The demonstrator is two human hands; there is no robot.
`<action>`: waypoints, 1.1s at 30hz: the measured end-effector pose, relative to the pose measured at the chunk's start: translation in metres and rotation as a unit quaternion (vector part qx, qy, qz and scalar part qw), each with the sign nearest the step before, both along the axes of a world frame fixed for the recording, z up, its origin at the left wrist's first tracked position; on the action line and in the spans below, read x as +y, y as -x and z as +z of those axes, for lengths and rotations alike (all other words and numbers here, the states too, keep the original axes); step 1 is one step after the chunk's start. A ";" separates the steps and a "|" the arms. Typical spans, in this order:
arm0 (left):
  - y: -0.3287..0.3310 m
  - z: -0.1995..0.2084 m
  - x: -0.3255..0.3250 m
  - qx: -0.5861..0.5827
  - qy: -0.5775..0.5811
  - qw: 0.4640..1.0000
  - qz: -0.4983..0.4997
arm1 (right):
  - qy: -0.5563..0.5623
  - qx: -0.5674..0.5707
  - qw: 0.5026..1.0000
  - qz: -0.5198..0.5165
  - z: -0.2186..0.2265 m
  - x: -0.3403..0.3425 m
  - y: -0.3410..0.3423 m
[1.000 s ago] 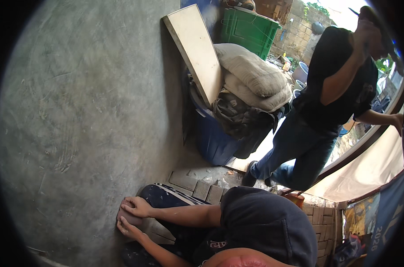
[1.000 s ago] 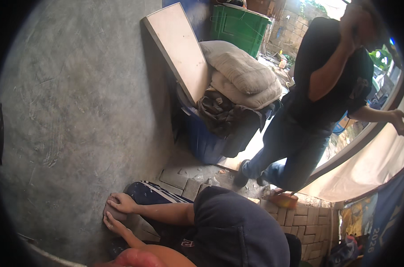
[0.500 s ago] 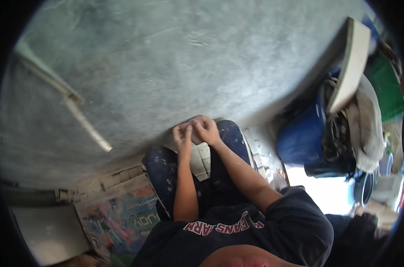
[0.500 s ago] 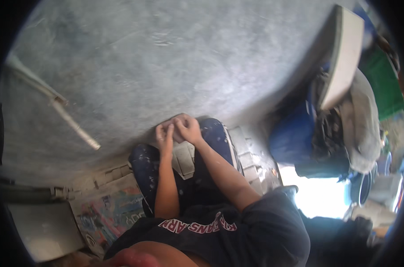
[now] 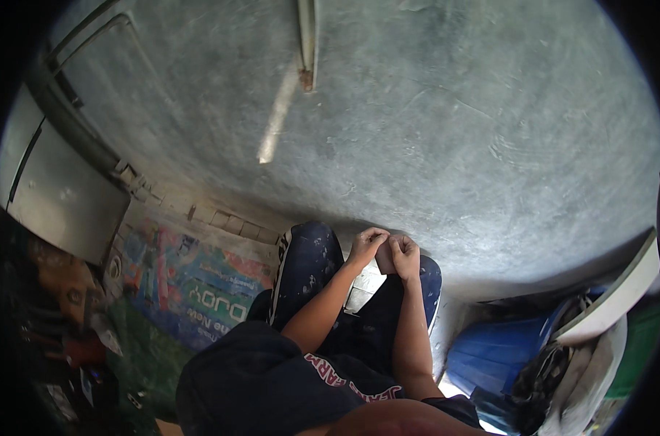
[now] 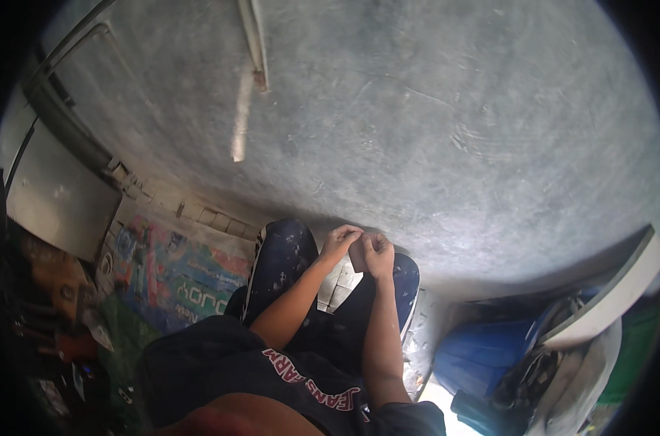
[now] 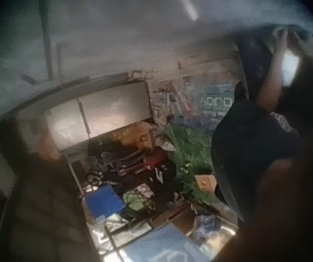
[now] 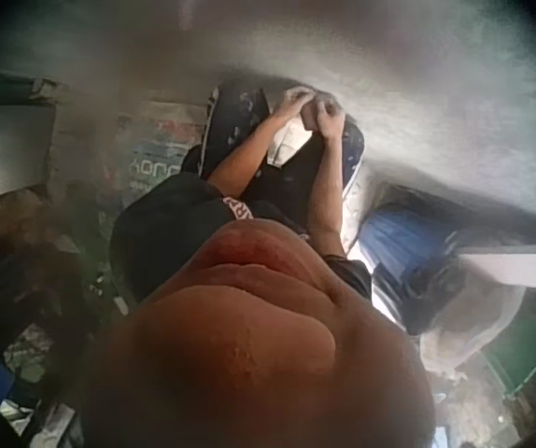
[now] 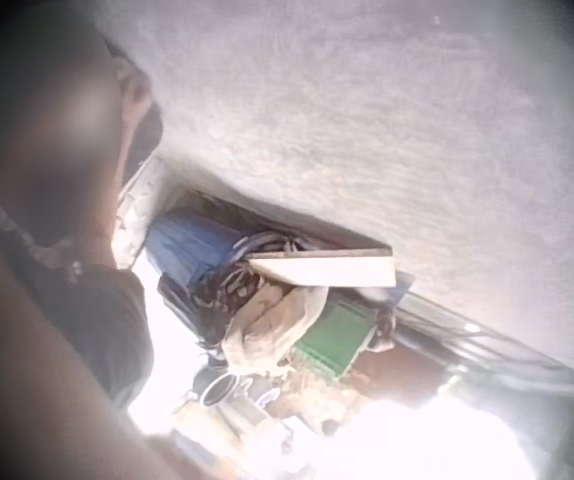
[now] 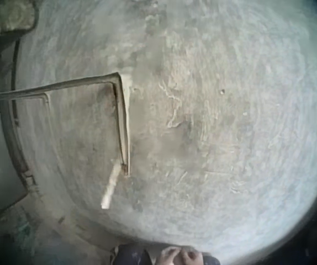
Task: The person sands a concrete wall with sandpaper, folds the sandpaper, and rubs the wall surface with their hands.
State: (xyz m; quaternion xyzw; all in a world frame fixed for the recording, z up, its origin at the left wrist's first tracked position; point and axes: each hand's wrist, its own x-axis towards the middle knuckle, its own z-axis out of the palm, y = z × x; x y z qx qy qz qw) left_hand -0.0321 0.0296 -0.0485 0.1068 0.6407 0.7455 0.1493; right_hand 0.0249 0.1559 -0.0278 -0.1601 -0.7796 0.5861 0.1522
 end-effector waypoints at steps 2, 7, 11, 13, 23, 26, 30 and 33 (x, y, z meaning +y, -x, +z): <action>0.001 -0.005 0.001 0.000 -0.017 0.999 0.029 | -0.031 -0.006 0.999 0.008 0.006 -0.003 0.002; 0.000 -0.011 0.010 -0.030 0.049 0.996 0.066 | -0.052 0.029 0.998 0.002 0.009 -0.003 0.002; -0.004 -0.010 0.005 -0.049 0.144 0.987 0.060 | -0.119 0.003 0.993 0.017 0.009 -0.002 0.002; -0.009 -0.003 0.003 -0.062 0.148 0.986 0.051 | -0.161 -0.028 0.986 0.017 0.012 0.001 -0.002; -0.007 -0.008 0.008 -0.124 0.076 0.989 0.034 | -0.278 -0.081 0.957 0.006 0.025 -0.003 -0.005; -0.010 -0.005 0.012 -0.125 0.075 0.989 0.031 | -0.277 -0.108 0.954 0.026 0.033 -0.001 -0.010; -0.009 -0.005 0.012 -0.146 0.070 0.987 0.021 | -0.285 -0.101 0.952 0.047 0.032 -0.002 -0.011; -0.011 -0.010 0.014 -0.138 0.078 0.987 0.034 | -0.301 -0.116 0.946 0.047 0.032 -0.003 -0.010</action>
